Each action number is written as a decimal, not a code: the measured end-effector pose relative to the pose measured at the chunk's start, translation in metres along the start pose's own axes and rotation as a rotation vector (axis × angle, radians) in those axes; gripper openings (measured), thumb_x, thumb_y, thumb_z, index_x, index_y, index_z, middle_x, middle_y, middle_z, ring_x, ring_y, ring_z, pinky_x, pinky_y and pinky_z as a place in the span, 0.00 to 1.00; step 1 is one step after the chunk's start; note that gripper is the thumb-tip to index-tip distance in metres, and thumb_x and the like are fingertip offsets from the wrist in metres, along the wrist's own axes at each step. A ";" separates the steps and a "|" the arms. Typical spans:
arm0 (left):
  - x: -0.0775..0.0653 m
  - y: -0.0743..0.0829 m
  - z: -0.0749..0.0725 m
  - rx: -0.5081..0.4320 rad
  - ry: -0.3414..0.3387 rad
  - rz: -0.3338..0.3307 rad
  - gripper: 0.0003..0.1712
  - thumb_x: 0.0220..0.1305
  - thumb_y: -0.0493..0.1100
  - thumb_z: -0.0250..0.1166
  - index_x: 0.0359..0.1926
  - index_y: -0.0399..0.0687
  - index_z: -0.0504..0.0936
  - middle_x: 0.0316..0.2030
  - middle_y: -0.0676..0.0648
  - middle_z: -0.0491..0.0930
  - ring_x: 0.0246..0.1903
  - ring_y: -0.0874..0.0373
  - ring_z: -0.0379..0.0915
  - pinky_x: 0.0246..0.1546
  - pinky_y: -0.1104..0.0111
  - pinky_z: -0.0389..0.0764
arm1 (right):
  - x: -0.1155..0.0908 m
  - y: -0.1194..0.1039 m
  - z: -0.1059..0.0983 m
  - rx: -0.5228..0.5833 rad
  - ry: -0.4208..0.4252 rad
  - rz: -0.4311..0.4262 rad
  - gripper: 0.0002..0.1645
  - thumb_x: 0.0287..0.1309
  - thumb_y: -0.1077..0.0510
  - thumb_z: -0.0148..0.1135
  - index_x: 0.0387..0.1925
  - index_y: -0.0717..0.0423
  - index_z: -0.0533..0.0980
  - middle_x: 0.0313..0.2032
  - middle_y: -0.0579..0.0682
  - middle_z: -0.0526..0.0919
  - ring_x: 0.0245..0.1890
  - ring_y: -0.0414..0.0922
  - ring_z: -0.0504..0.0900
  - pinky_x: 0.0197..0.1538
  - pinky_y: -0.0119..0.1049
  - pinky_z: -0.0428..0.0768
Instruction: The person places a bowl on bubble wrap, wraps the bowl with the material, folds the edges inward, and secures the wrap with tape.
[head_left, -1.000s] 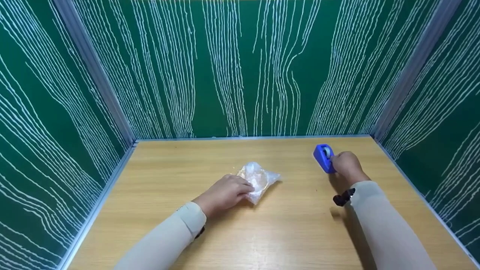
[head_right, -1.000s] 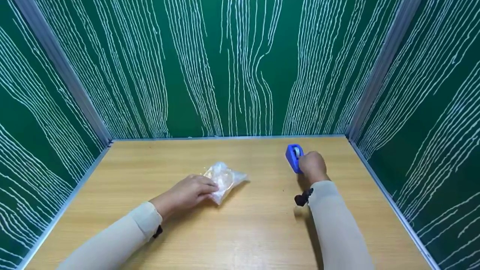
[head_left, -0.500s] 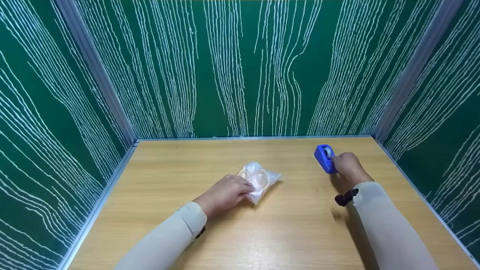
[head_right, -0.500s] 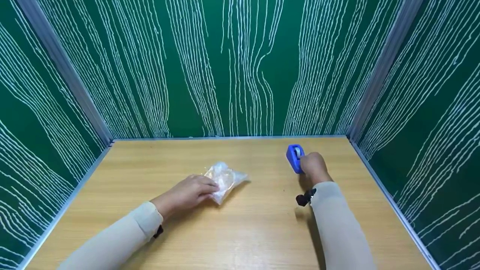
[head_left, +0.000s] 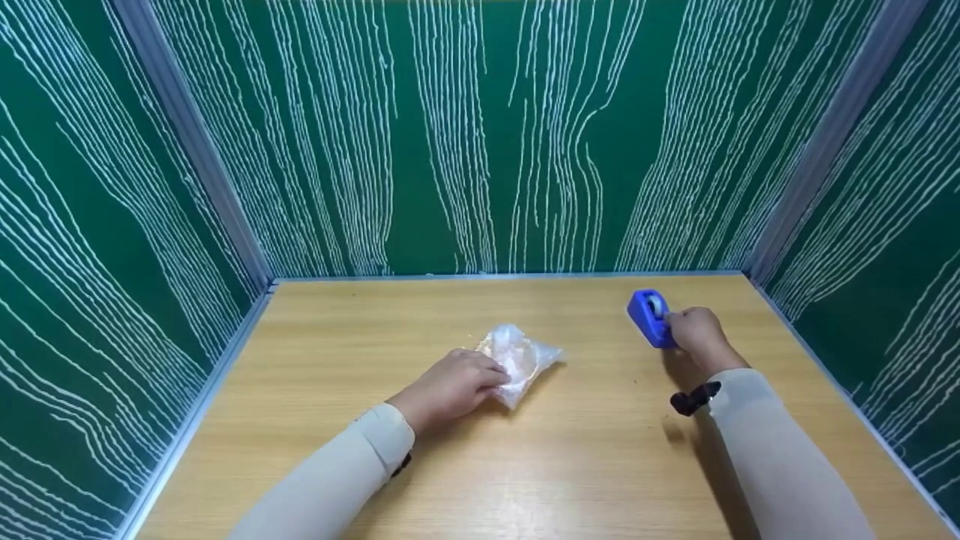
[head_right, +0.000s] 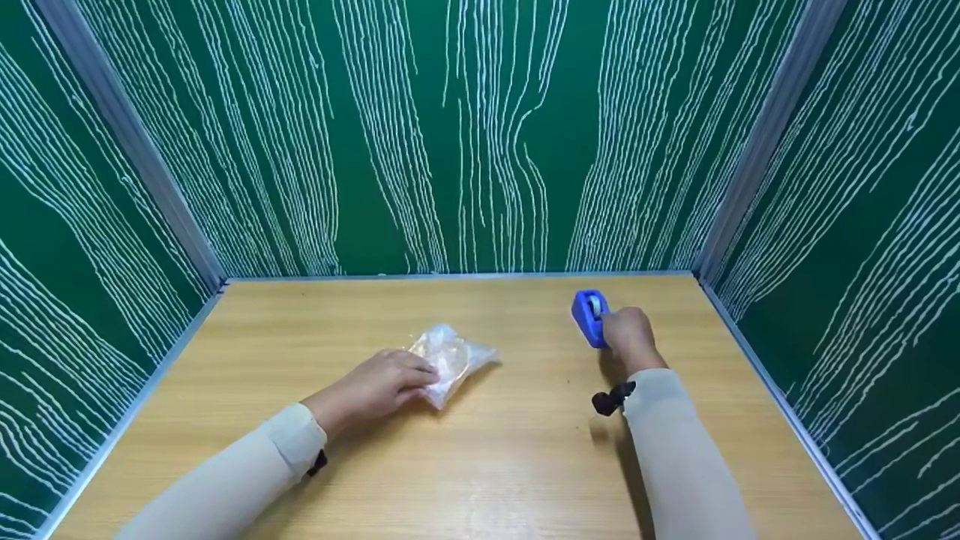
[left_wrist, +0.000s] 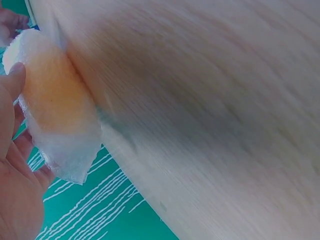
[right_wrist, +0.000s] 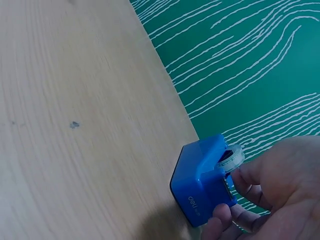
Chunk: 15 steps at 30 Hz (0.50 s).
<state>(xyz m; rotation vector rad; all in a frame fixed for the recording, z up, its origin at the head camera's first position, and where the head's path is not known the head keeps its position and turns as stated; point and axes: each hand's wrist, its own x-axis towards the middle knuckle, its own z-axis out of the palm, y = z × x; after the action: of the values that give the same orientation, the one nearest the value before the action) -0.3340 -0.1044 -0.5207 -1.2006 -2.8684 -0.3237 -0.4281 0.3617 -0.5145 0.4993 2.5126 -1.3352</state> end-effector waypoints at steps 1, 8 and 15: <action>0.000 0.000 0.000 0.000 0.001 0.001 0.20 0.88 0.48 0.64 0.72 0.58 0.89 0.71 0.55 0.87 0.75 0.57 0.80 0.85 0.53 0.71 | 0.000 0.000 0.000 0.010 0.001 -0.003 0.42 0.93 0.47 0.34 0.87 0.75 0.50 0.79 0.75 0.69 0.73 0.64 0.75 0.84 0.62 0.73; -0.002 0.002 -0.002 -0.018 -0.006 -0.005 0.20 0.88 0.48 0.63 0.72 0.59 0.89 0.72 0.54 0.87 0.75 0.56 0.80 0.86 0.52 0.70 | -0.005 0.007 0.000 0.080 0.002 -0.015 0.42 0.93 0.47 0.35 0.89 0.72 0.47 0.81 0.74 0.68 0.75 0.63 0.74 0.84 0.60 0.73; -0.002 0.003 -0.003 -0.013 -0.012 -0.010 0.20 0.88 0.49 0.64 0.72 0.59 0.89 0.72 0.54 0.87 0.76 0.56 0.79 0.86 0.52 0.69 | -0.002 0.021 -0.005 0.094 0.023 -0.056 0.37 0.92 0.48 0.40 0.84 0.72 0.62 0.69 0.65 0.76 0.67 0.57 0.74 0.76 0.51 0.75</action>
<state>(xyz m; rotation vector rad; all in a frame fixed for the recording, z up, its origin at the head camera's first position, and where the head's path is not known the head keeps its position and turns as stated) -0.3305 -0.1041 -0.5172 -1.1944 -2.8881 -0.3370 -0.4176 0.3764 -0.5270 0.4687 2.5094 -1.4817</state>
